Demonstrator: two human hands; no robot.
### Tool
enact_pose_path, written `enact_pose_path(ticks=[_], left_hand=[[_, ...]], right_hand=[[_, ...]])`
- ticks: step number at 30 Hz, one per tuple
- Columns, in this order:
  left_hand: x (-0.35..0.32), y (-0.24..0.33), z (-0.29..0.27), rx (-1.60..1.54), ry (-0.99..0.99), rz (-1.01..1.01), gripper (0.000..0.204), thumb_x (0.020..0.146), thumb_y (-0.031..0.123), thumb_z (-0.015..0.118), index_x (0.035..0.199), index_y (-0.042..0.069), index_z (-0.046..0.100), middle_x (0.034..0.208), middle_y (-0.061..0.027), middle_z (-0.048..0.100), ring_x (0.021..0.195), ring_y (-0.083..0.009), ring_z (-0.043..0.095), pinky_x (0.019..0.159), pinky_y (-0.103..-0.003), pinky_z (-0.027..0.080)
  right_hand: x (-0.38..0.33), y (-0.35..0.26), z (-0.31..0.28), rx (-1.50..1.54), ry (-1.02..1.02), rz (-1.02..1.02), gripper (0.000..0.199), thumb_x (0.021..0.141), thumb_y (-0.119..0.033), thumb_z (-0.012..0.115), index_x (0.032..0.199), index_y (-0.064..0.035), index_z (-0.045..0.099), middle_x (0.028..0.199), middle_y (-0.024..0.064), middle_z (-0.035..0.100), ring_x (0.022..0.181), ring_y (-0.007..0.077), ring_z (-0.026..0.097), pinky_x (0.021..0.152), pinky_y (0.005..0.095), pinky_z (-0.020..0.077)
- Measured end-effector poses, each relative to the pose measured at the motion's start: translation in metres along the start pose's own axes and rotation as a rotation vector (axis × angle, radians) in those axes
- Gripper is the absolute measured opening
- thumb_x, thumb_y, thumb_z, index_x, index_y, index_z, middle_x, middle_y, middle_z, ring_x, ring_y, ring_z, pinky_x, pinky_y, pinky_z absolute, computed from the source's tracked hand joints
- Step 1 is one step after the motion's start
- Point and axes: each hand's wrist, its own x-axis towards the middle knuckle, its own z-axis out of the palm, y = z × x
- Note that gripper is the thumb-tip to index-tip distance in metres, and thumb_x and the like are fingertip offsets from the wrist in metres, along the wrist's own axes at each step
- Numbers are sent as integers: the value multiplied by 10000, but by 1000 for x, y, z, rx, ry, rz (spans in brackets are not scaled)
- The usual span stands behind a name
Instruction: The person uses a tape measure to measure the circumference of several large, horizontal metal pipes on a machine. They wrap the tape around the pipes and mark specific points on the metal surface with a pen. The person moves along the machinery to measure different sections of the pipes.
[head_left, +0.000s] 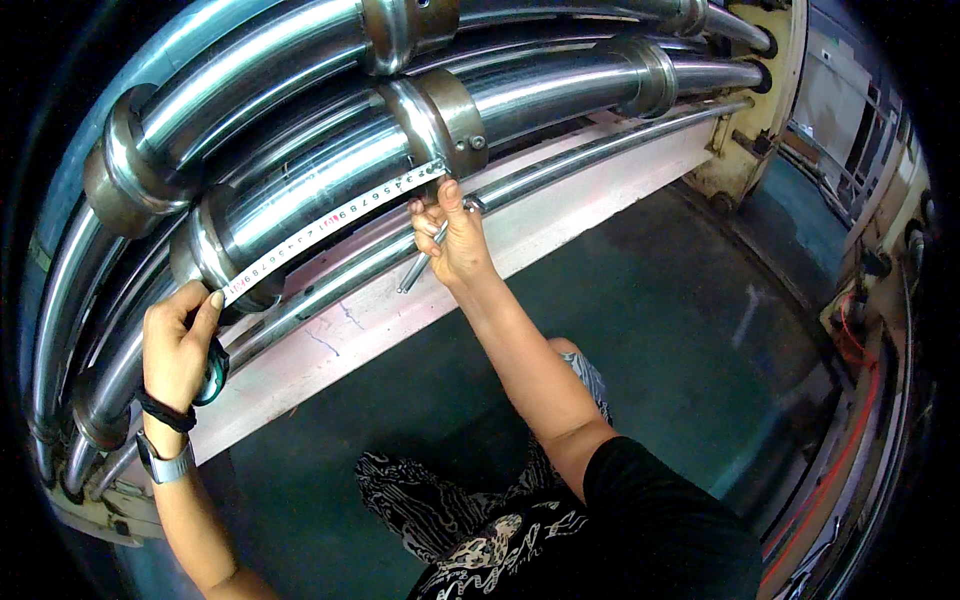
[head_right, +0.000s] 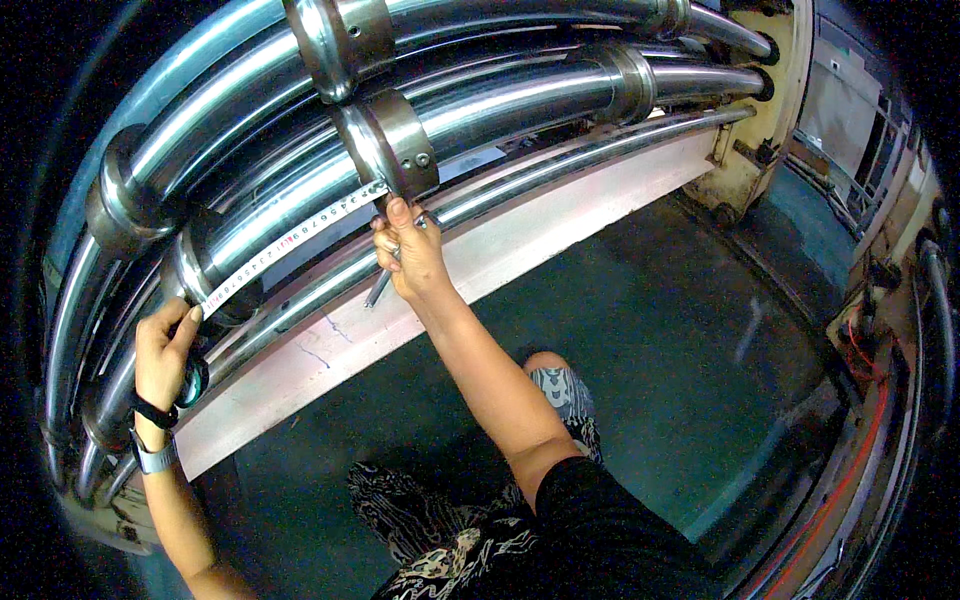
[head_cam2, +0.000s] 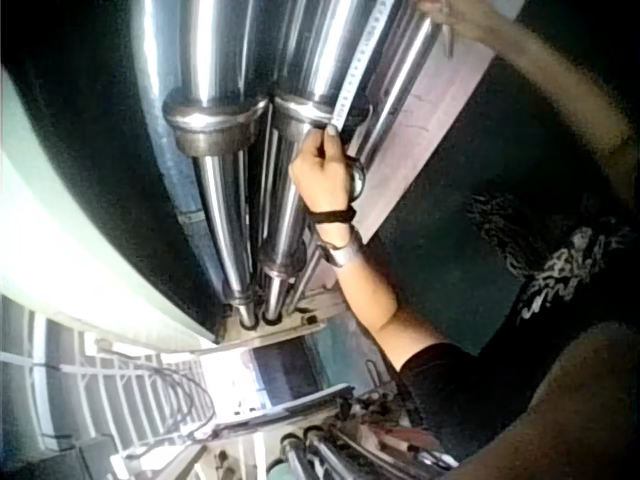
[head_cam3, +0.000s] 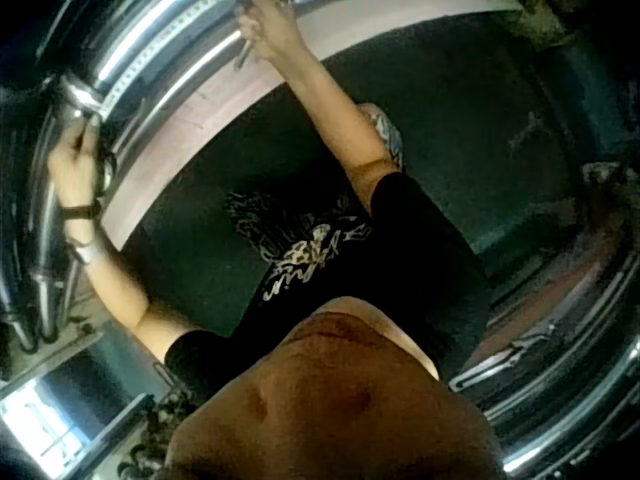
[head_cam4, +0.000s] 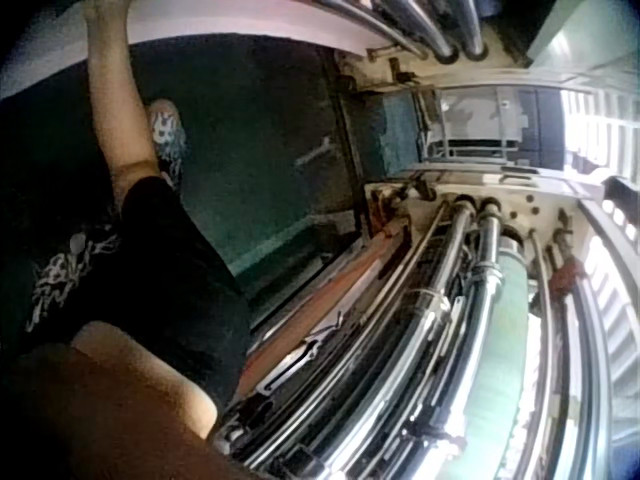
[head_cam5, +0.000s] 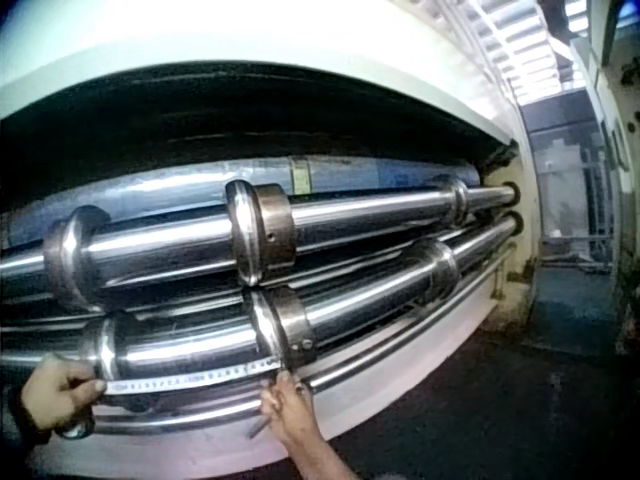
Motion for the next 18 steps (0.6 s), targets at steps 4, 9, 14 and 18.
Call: enact_pose_path(ticks=[4, 9, 14, 18], left_hand=[[1, 1, -4, -6, -10, 5, 276, 828, 126, 547, 633, -25, 424, 539, -65, 343, 514, -123, 323, 480, -298, 272], [1, 2, -3, 2, -13, -11, 244, 824, 111, 552, 643, -35, 480, 522, -78, 447, 488, -129, 397, 475, -287, 319], [0, -4, -1, -16, 7, 4, 249, 824, 116, 558, 643, -38, 484, 521, -80, 439, 488, -129, 395, 469, -286, 314], [1, -4, -1, -3, -7, 5, 251, 827, 122, 557, 644, -36, 488, 522, -76, 446, 484, -129, 401, 467, -284, 317]], right_hand=[[0, 1, 3, 24, 4, 22, 389, 777, -406, 639, 888, -92, 439, 750, 61, 479, 488, 28, 381, 336, 137, 274], [-2, 0, 3, -8, 23, 7, 388, 775, -417, 638, 854, -90, 443, 745, 64, 481, 491, 26, 384, 336, 136, 274], [0, 0, -2, -21, -33, -15, 383, 780, -430, 627, 784, -103, 428, 740, 67, 484, 498, 25, 392, 335, 138, 277], [-1, -1, 0, -26, -47, -25, 381, 786, -446, 613, 776, -117, 421, 734, 60, 482, 495, 18, 385, 335, 134, 273]])
